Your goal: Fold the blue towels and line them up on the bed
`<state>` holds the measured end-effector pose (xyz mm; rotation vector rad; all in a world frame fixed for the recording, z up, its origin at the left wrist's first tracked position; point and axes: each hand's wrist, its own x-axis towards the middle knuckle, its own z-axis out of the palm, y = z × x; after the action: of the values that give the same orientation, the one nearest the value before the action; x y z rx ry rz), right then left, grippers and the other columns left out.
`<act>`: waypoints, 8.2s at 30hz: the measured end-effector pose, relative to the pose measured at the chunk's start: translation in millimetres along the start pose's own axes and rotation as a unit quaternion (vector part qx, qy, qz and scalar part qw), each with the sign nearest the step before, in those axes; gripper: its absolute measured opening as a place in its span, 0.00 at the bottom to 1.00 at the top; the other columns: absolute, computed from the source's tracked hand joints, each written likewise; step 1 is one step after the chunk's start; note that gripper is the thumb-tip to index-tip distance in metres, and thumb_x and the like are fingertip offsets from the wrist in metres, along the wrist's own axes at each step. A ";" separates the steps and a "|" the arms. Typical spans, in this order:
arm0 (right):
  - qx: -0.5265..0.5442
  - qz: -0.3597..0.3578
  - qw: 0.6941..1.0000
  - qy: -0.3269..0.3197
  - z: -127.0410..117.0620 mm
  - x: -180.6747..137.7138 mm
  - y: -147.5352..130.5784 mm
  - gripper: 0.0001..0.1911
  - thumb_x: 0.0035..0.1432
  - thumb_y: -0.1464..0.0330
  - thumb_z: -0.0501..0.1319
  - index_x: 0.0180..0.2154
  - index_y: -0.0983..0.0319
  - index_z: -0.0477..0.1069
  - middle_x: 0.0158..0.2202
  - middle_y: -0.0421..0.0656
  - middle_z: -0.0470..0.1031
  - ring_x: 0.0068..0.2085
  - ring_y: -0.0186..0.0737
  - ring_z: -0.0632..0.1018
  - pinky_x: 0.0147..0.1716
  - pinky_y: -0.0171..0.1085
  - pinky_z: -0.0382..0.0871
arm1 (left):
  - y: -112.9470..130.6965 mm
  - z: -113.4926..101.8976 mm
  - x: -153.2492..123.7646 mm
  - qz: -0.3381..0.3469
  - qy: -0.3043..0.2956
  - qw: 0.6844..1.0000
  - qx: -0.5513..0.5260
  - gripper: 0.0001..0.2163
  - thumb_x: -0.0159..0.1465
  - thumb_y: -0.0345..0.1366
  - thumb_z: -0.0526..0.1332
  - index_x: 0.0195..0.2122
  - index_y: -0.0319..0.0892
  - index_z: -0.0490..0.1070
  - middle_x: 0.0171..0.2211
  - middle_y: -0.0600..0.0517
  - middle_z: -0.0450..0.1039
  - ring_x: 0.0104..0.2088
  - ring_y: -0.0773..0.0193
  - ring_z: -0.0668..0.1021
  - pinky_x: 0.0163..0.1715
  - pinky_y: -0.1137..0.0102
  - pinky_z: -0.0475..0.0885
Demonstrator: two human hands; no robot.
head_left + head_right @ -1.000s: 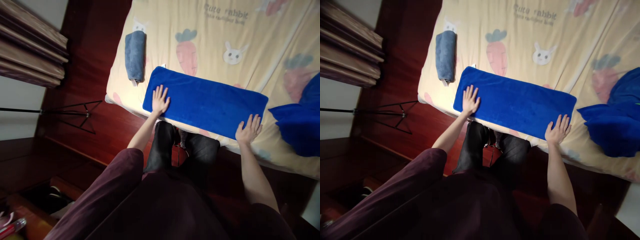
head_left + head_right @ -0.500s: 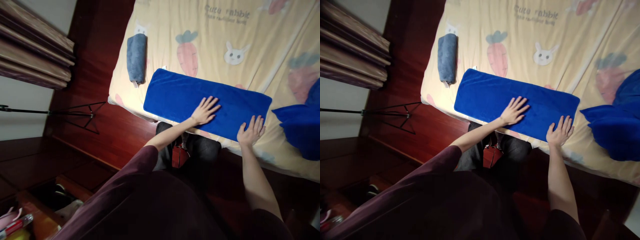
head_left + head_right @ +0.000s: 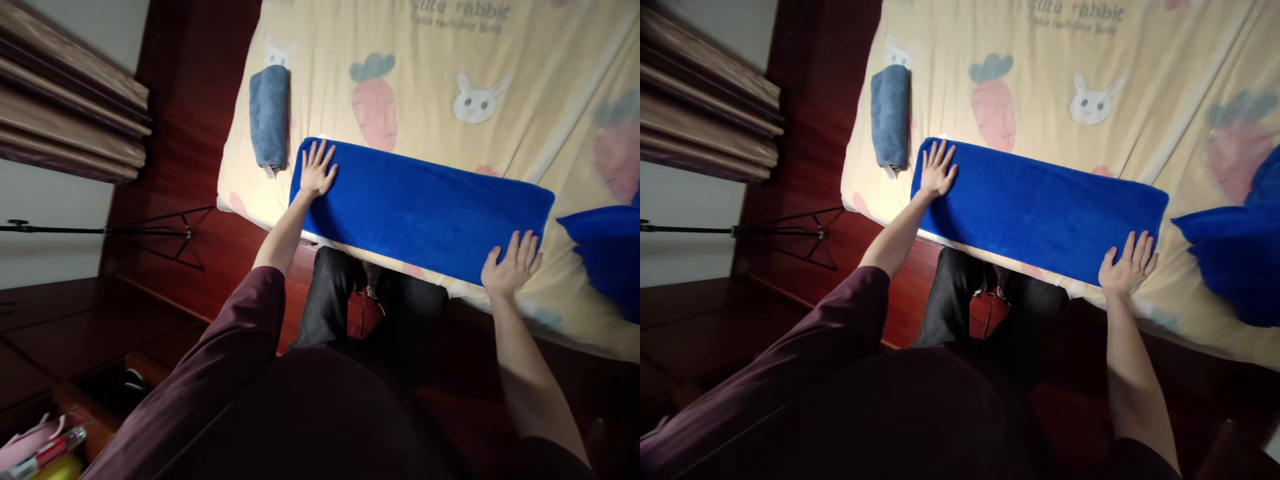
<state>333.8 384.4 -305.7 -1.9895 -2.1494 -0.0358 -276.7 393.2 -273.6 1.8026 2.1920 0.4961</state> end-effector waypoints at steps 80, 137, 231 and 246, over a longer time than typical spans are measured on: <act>0.066 -0.029 0.991 -0.113 -104.7 -145.9 -38.9 0.31 0.74 0.66 0.43 0.70 0.67 0.68 0.75 0.56 0.62 0.79 0.52 0.56 0.77 0.64 0.48 | 62.8 -0.9 -323.7 -0.103 -0.081 0.991 -0.014 0.32 0.74 0.43 0.45 0.74 0.31 0.62 0.75 0.33 0.58 0.77 0.40 0.58 0.75 0.41 0.52; 0.019 -0.170 0.928 -0.330 -65.9 195.1 -302.0 0.29 0.62 0.81 0.65 0.63 0.60 0.76 0.65 0.54 0.76 0.63 0.52 0.79 0.60 0.40 0.74 | 207.3 71.3 -215.8 0.230 -0.134 0.959 0.097 0.17 0.72 0.26 0.55 0.60 0.39 0.72 0.50 0.41 0.75 0.52 0.50 0.75 0.51 0.59 0.71; 0.644 -0.137 0.747 0.098 -412.4 88.9 -180.7 0.30 0.43 0.51 0.81 0.43 0.62 0.80 0.37 0.46 0.83 0.42 0.45 0.84 0.48 0.45 0.82 | 253.3 -369.8 -139.8 0.099 0.286 0.869 -0.391 0.17 0.60 0.35 0.72 0.48 0.31 0.79 0.40 0.45 0.82 0.46 0.55 0.84 0.55 0.53 0.79; 0.614 -0.106 0.772 0.126 -445.2 34.3 -172.6 0.30 0.42 0.50 0.83 0.38 0.64 0.80 0.33 0.46 0.83 0.38 0.42 0.83 0.39 0.37 0.81 | 231.7 -366.6 -162.4 0.134 0.258 0.846 -0.448 0.23 0.50 0.43 0.78 0.44 0.35 0.82 0.41 0.44 0.84 0.43 0.54 0.85 0.49 0.59 0.82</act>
<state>222.6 331.3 156.9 -0.8808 -1.4654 0.7963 -187.8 238.5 153.7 1.4874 1.4546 1.8727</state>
